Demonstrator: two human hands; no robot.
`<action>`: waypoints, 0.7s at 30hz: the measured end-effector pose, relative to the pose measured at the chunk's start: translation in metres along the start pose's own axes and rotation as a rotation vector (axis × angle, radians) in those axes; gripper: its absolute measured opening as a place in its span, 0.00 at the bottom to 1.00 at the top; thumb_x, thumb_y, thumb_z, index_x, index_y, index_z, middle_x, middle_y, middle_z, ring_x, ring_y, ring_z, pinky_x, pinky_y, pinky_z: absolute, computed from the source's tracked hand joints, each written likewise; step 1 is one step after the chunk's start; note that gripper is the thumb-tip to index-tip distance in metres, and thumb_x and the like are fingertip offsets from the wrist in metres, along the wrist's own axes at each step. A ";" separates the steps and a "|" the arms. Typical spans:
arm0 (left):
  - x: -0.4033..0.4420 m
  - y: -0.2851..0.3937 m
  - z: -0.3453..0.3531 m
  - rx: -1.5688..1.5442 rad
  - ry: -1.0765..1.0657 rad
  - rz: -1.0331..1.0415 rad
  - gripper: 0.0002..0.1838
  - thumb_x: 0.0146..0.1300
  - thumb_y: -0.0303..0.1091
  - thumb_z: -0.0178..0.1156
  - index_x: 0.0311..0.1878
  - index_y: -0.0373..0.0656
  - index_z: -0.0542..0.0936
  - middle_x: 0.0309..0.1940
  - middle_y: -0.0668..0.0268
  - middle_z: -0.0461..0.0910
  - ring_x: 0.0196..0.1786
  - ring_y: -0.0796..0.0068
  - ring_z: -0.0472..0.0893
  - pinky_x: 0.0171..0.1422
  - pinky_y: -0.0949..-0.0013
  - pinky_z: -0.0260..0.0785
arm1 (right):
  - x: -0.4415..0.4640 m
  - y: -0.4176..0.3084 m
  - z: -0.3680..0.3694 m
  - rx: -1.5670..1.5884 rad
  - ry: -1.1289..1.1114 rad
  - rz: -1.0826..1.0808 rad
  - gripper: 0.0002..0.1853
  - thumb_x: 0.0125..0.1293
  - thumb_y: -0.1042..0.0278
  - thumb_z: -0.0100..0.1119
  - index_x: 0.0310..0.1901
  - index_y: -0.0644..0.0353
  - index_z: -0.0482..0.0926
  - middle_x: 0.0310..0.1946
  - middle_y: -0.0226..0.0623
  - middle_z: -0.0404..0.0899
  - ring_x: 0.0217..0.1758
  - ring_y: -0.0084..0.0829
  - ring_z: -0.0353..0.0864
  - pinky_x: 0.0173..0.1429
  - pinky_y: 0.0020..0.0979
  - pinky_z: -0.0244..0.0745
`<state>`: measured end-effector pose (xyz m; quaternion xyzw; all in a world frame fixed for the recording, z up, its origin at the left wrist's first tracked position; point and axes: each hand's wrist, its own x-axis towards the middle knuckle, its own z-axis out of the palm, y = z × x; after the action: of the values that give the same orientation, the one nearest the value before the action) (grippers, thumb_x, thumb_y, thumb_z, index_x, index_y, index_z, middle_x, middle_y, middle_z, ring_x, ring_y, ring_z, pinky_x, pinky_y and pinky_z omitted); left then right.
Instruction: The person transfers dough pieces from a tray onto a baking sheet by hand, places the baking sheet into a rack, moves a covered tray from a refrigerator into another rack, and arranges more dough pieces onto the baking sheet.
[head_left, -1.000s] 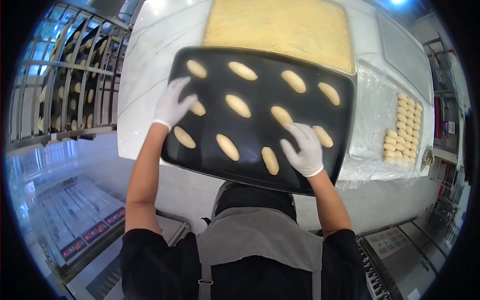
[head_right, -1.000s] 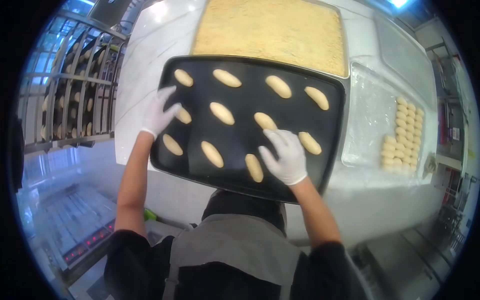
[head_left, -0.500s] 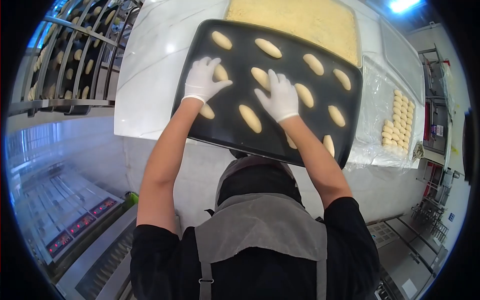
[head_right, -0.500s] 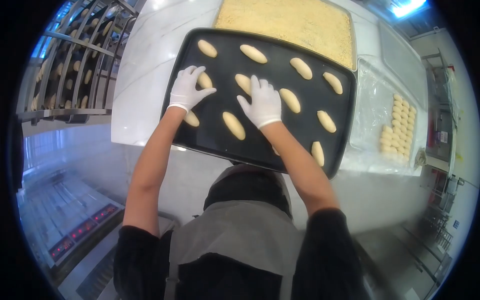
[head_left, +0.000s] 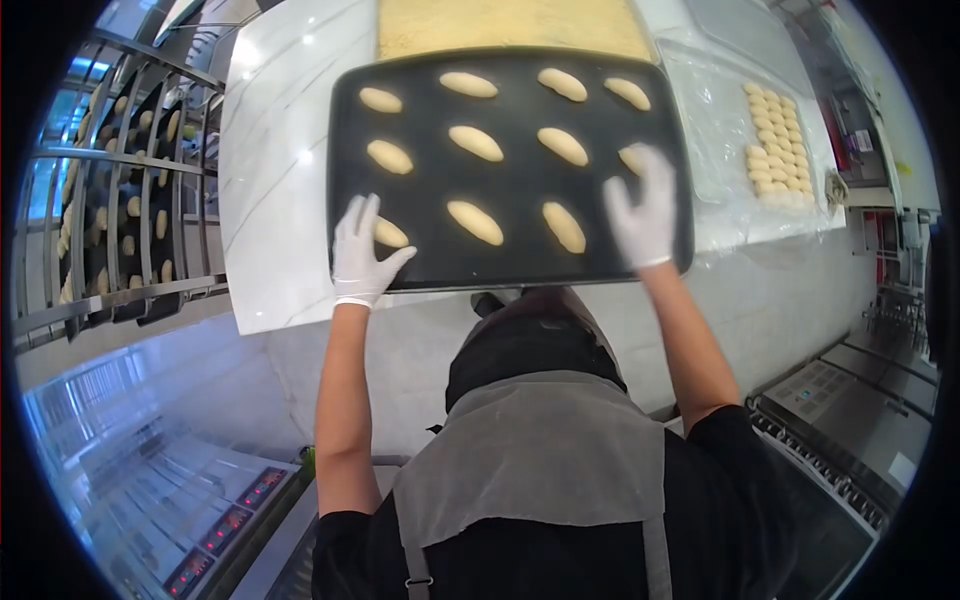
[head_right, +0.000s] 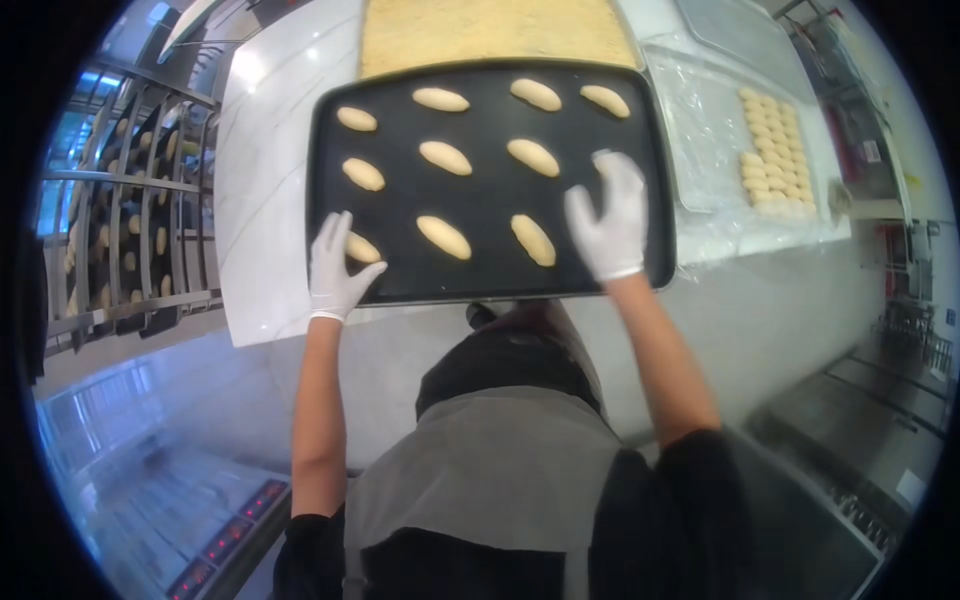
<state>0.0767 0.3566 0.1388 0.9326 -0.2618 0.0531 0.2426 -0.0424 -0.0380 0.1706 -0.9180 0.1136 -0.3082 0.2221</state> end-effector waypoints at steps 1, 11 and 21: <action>-0.004 0.003 -0.005 -0.011 0.051 -0.003 0.42 0.54 0.46 0.77 0.70 0.39 0.72 0.70 0.47 0.69 0.71 0.45 0.67 0.74 0.52 0.63 | 0.003 0.032 -0.009 -0.074 0.054 0.072 0.29 0.63 0.62 0.68 0.63 0.64 0.75 0.59 0.54 0.76 0.61 0.56 0.76 0.68 0.48 0.70; -0.029 -0.076 0.008 0.163 0.079 -0.526 0.22 0.68 0.49 0.63 0.48 0.37 0.82 0.44 0.45 0.83 0.49 0.40 0.82 0.55 0.46 0.73 | -0.041 0.142 -0.041 -0.492 -0.304 0.506 0.30 0.71 0.39 0.55 0.47 0.64 0.88 0.45 0.57 0.86 0.54 0.56 0.85 0.61 0.50 0.76; -0.048 -0.053 -0.017 -0.048 0.024 -0.635 0.18 0.68 0.45 0.60 0.45 0.36 0.82 0.38 0.45 0.84 0.42 0.44 0.83 0.49 0.51 0.74 | -0.020 0.204 -0.066 -0.126 -0.405 0.558 0.23 0.70 0.51 0.59 0.48 0.66 0.87 0.41 0.50 0.88 0.45 0.41 0.87 0.59 0.38 0.79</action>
<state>0.0631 0.4269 0.1201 0.9611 0.0441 -0.0204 0.2719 -0.1128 -0.2317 0.1100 -0.9060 0.3327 -0.0394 0.2588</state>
